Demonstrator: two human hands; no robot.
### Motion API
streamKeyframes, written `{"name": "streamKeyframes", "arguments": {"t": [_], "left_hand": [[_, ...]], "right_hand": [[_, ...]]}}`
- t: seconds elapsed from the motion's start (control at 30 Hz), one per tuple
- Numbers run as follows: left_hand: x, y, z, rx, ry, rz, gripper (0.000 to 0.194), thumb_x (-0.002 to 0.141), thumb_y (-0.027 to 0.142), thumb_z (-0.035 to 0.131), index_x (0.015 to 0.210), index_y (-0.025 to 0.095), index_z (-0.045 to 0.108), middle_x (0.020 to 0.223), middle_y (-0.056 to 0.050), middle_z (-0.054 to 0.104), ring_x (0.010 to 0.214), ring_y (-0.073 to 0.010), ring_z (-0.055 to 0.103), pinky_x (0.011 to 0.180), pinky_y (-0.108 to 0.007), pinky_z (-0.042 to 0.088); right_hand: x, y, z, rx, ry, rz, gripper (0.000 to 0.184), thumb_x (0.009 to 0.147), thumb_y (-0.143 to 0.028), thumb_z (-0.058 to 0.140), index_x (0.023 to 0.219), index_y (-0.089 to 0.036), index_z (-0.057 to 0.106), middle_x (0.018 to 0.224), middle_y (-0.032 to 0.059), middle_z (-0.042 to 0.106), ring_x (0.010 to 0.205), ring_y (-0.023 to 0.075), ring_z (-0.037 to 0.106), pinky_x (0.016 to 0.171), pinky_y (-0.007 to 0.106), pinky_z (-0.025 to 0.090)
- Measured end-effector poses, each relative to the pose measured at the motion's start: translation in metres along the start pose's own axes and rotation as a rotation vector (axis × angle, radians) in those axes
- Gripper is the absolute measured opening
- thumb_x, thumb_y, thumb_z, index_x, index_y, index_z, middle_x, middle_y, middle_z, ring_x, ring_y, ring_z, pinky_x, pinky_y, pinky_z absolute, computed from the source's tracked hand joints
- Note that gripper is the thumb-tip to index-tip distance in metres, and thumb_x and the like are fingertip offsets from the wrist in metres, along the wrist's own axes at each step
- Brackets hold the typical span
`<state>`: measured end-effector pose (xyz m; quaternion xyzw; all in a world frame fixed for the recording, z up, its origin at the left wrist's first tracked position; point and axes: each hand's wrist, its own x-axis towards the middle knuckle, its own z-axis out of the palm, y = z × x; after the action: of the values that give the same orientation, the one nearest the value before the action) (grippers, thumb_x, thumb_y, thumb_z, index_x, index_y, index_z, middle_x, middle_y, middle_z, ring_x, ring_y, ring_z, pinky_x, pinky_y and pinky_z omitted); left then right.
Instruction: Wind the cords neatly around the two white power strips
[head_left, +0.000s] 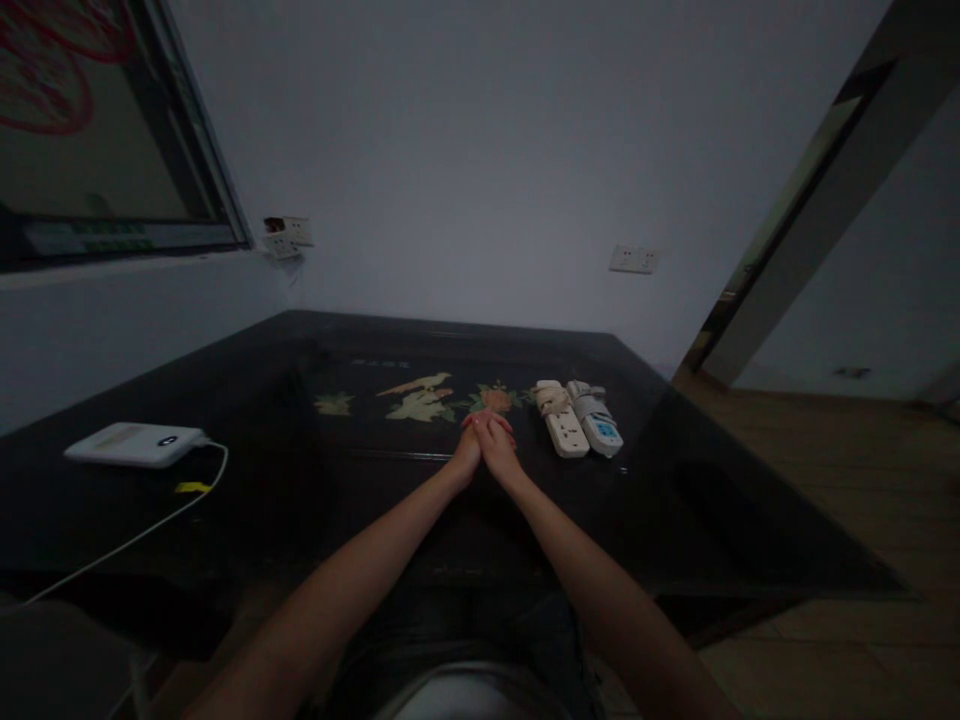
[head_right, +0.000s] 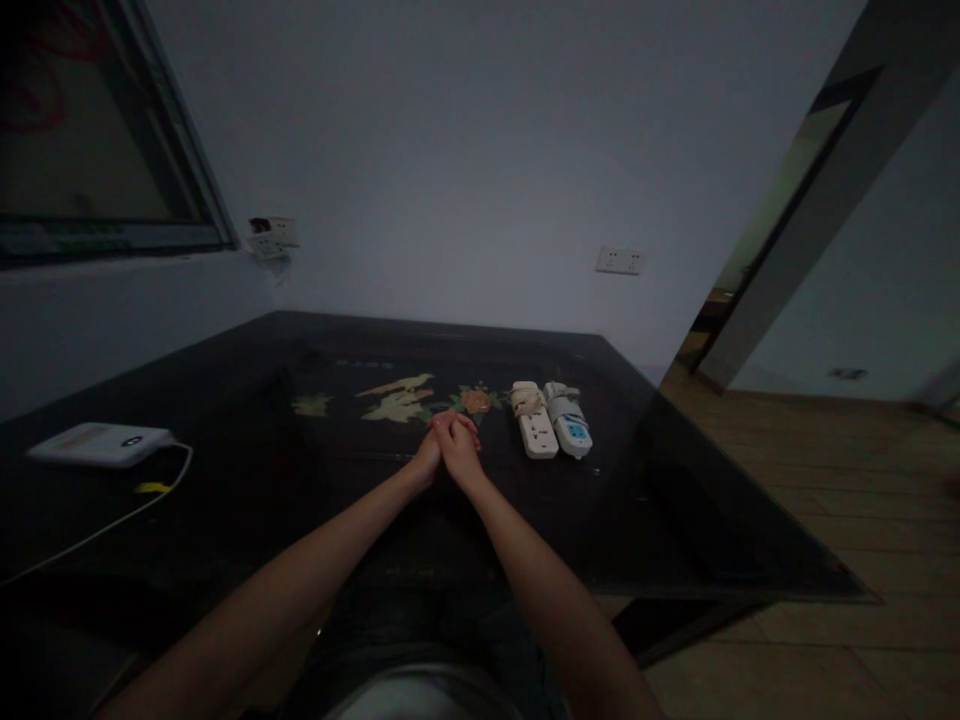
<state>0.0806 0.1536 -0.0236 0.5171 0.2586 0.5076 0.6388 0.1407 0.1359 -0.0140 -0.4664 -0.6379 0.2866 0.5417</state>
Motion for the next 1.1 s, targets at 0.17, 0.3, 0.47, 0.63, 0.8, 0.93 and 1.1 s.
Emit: {"name": "streamKeyframes", "arguments": {"t": [0.17,0.3,0.47,0.63,0.8,0.93,1.1], "left_hand": [[0.000,-0.001,0.000,0.008,0.004,-0.016,0.044,0.084,0.053,0.039,0.072,0.016,0.058,0.057,-0.002,0.059,0.056,-0.0169,0.059,0.058,-0.029,0.049],[-0.001,0.002,0.001,0.014,0.010,-0.008,0.040,0.081,0.052,0.044,0.072,0.016,0.058,0.058,-0.002,0.059,0.057,-0.0168,0.059,0.059,-0.028,0.049],[-0.006,0.012,0.005,0.004,0.011,-0.037,0.038,0.082,0.051,0.044,0.073,0.016,0.059,0.057,-0.002,0.058,0.058,-0.0160,0.059,0.060,-0.027,0.048],[-0.009,0.016,0.008,-0.010,0.010,-0.051,0.040,0.086,0.049,0.040,0.072,0.016,0.059,0.056,-0.003,0.058,0.056,-0.0161,0.058,0.059,-0.028,0.047],[-0.006,0.013,0.008,-0.035,0.011,-0.038,0.032,0.081,0.044,0.045,0.071,0.016,0.058,0.057,-0.002,0.058,0.056,-0.0157,0.057,0.058,-0.027,0.046],[-0.006,0.014,0.007,-0.057,-0.009,-0.043,0.029,0.078,0.043,0.049,0.072,0.016,0.059,0.058,-0.002,0.060,0.057,-0.0160,0.059,0.059,-0.027,0.047],[-0.009,0.017,0.009,-0.065,0.003,-0.055,0.031,0.079,0.045,0.048,0.072,0.016,0.059,0.058,-0.002,0.060,0.057,-0.0161,0.059,0.059,-0.027,0.047]], "right_hand": [[-0.001,-0.005,-0.001,0.001,0.003,0.001,0.033,0.090,-0.038,0.036,0.085,-0.019,0.063,0.083,0.0048,0.064,0.086,0.0181,0.062,0.082,0.027,0.045],[-0.001,-0.006,-0.002,0.005,-0.001,-0.003,0.033,0.090,-0.037,0.036,0.085,-0.019,0.063,0.082,0.0044,0.064,0.086,0.0178,0.062,0.082,0.027,0.045],[-0.001,-0.004,-0.001,0.005,-0.001,-0.003,0.033,0.090,-0.038,0.036,0.085,-0.019,0.063,0.082,0.0047,0.064,0.087,0.0177,0.062,0.082,0.027,0.045],[-0.001,-0.002,-0.001,0.000,0.001,0.003,0.032,0.090,-0.038,0.036,0.085,-0.019,0.062,0.082,0.0046,0.064,0.086,0.0183,0.062,0.081,0.028,0.046],[0.000,-0.002,-0.001,-0.008,0.004,0.001,0.033,0.089,-0.037,0.034,0.083,-0.019,0.061,0.084,0.0054,0.064,0.088,0.0184,0.061,0.083,0.028,0.045],[-0.001,-0.002,-0.001,-0.009,-0.004,0.011,0.033,0.088,-0.039,0.036,0.084,-0.019,0.061,0.082,0.0052,0.063,0.086,0.0186,0.061,0.080,0.028,0.045],[-0.001,-0.004,-0.001,-0.008,-0.006,0.018,0.033,0.088,-0.039,0.036,0.083,-0.019,0.062,0.081,0.0045,0.063,0.086,0.0183,0.061,0.080,0.027,0.045]]}}
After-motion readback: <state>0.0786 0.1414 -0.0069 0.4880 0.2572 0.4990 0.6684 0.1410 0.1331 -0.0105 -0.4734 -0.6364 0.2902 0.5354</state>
